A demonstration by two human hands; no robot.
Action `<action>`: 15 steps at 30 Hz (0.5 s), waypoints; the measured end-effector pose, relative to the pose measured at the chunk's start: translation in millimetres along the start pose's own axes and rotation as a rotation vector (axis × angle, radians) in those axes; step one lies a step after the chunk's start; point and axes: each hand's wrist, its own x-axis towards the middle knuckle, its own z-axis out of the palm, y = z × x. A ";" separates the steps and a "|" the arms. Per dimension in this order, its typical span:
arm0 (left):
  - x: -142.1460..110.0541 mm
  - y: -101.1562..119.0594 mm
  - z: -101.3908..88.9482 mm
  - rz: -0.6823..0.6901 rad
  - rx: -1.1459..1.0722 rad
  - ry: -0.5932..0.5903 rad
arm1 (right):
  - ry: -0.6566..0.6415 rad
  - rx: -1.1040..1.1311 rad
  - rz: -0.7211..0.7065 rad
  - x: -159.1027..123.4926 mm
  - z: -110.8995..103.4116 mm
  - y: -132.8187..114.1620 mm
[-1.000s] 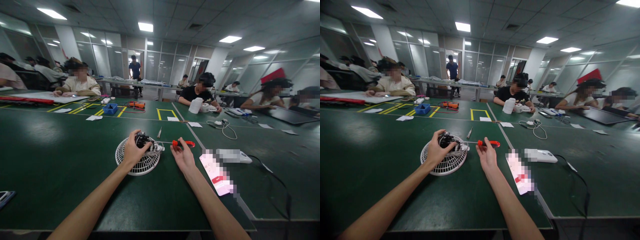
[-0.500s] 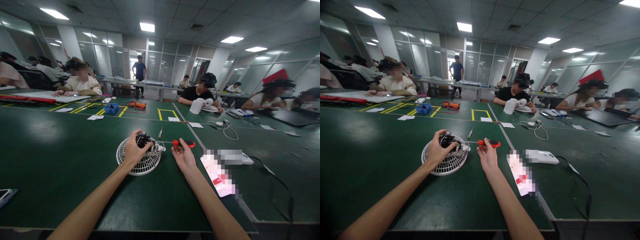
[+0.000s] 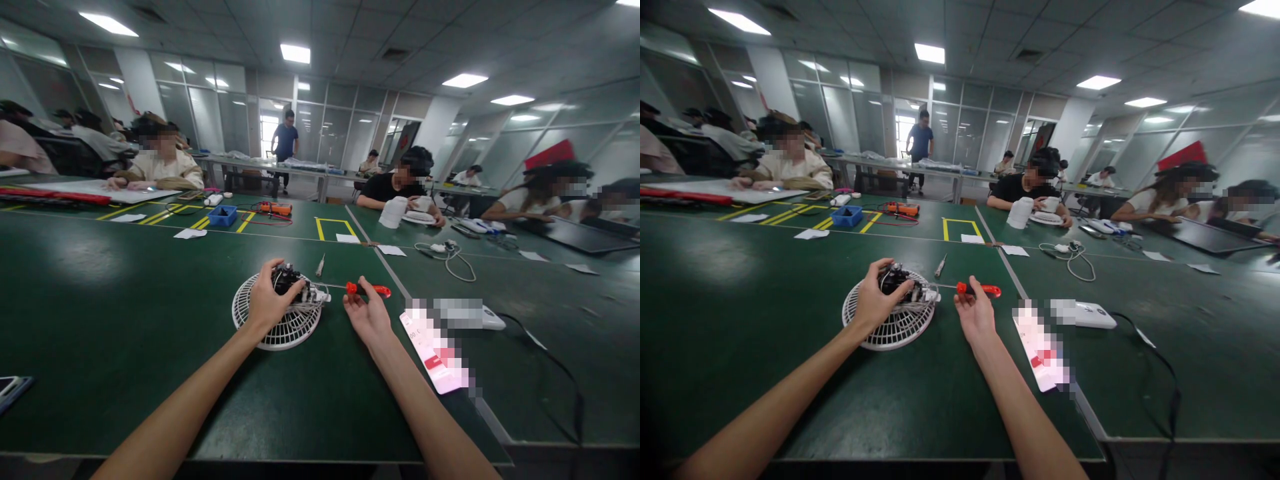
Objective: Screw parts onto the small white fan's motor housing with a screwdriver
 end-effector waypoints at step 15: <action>-1.0 0.8 -0.7 0.028 0.009 0.005 | -0.070 -0.022 -0.047 12.5 -9.4 2.8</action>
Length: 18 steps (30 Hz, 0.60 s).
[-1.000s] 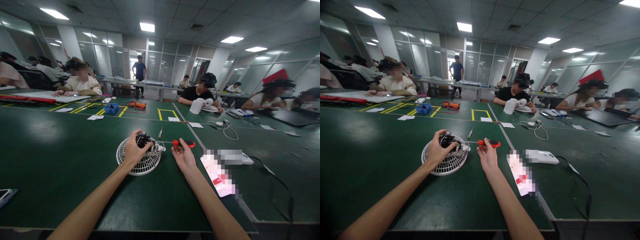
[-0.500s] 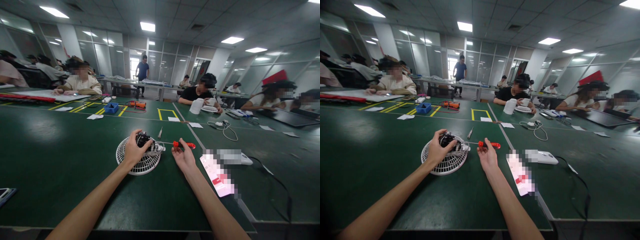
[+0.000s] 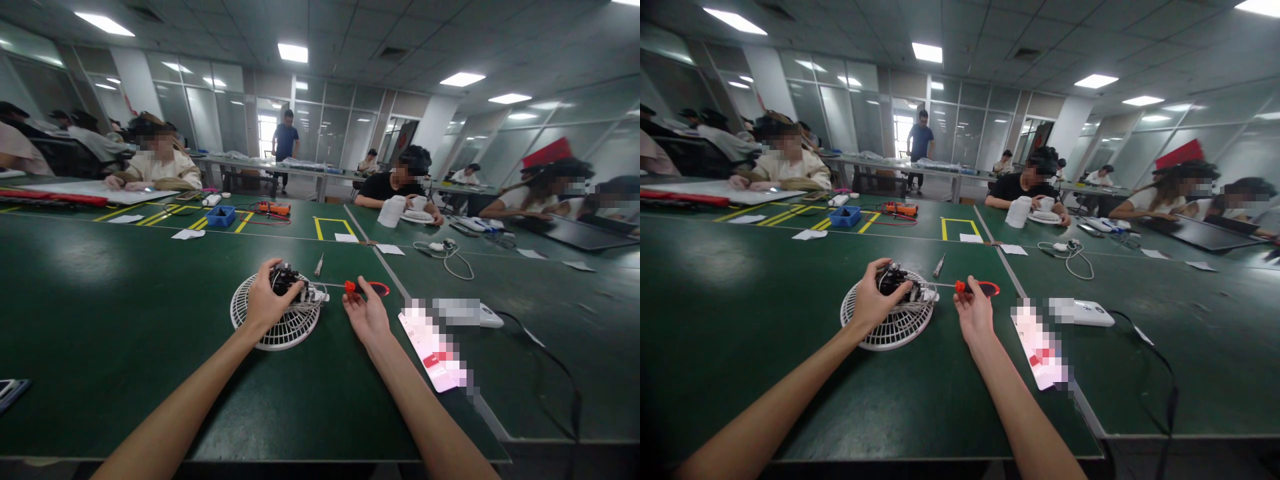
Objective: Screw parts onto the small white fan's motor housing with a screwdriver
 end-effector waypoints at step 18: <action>-0.1 -1.8 0.6 0.016 0.017 0.003 | -0.021 0.034 -0.102 -2.3 2.2 -2.2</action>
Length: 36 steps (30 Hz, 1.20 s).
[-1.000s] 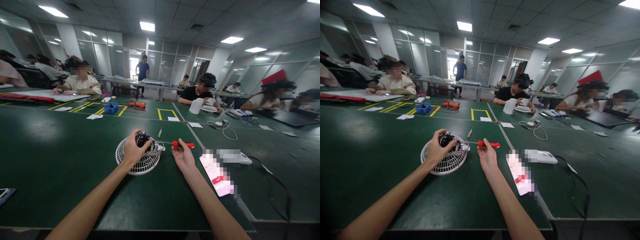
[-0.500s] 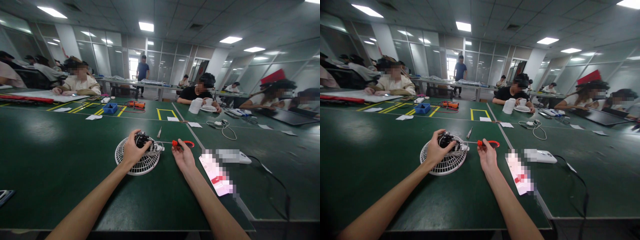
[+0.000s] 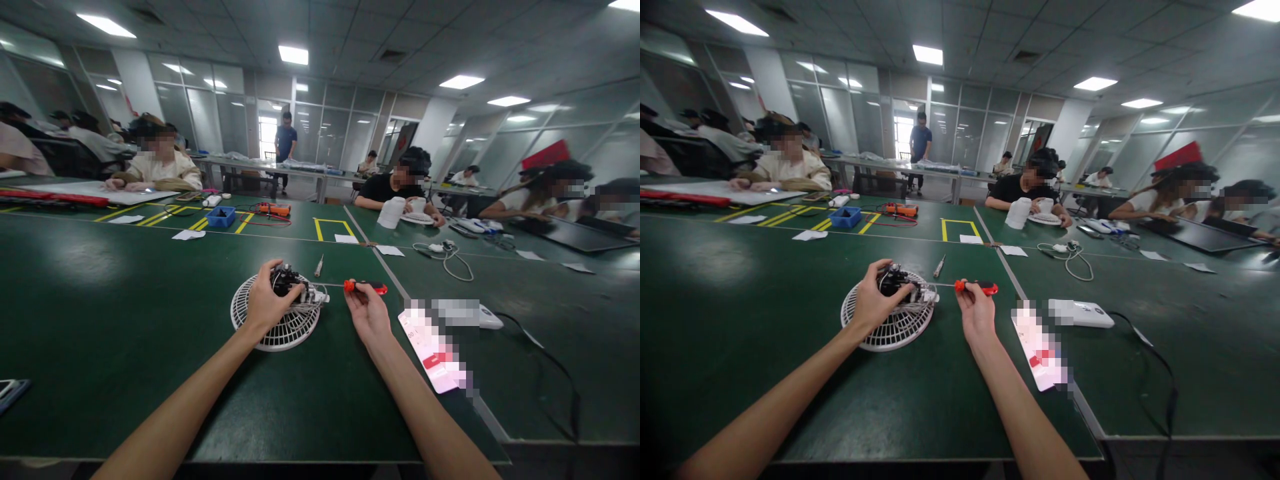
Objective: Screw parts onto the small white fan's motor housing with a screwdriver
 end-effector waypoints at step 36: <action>-0.2 2.5 -2.2 0.033 -0.017 -0.034 | -0.342 -0.012 0.075 9.7 -9.7 6.1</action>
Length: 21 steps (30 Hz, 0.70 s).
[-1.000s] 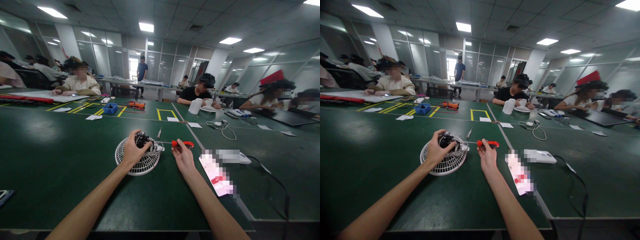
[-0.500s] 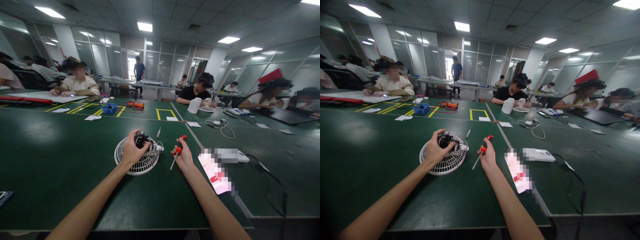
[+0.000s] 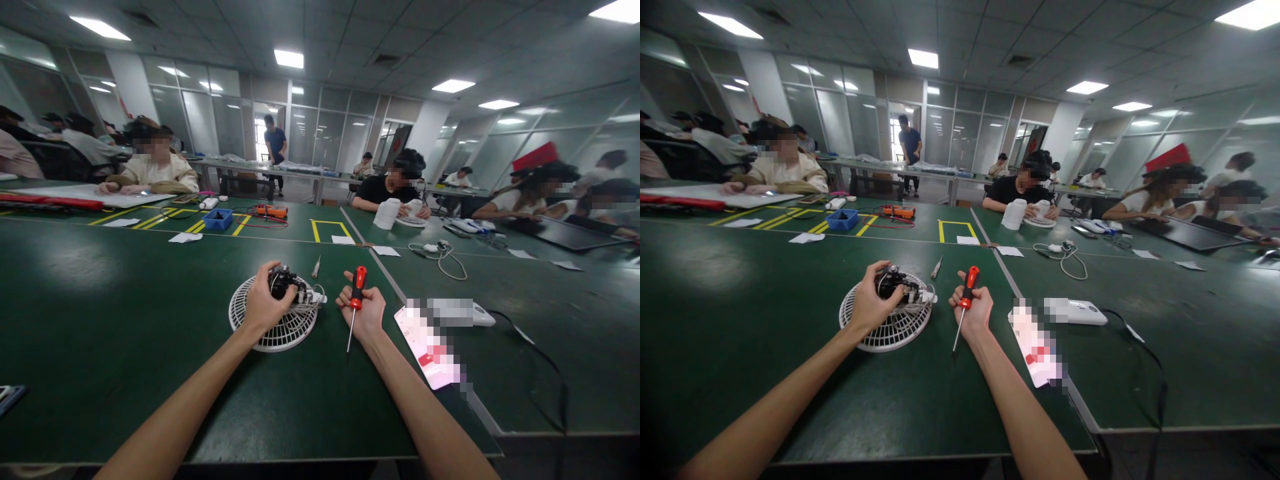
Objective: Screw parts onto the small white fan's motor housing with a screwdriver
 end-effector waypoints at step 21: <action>-0.2 -1.0 -0.4 -0.003 0.007 -0.007 | -0.070 -0.005 0.024 -5.2 6.0 -3.3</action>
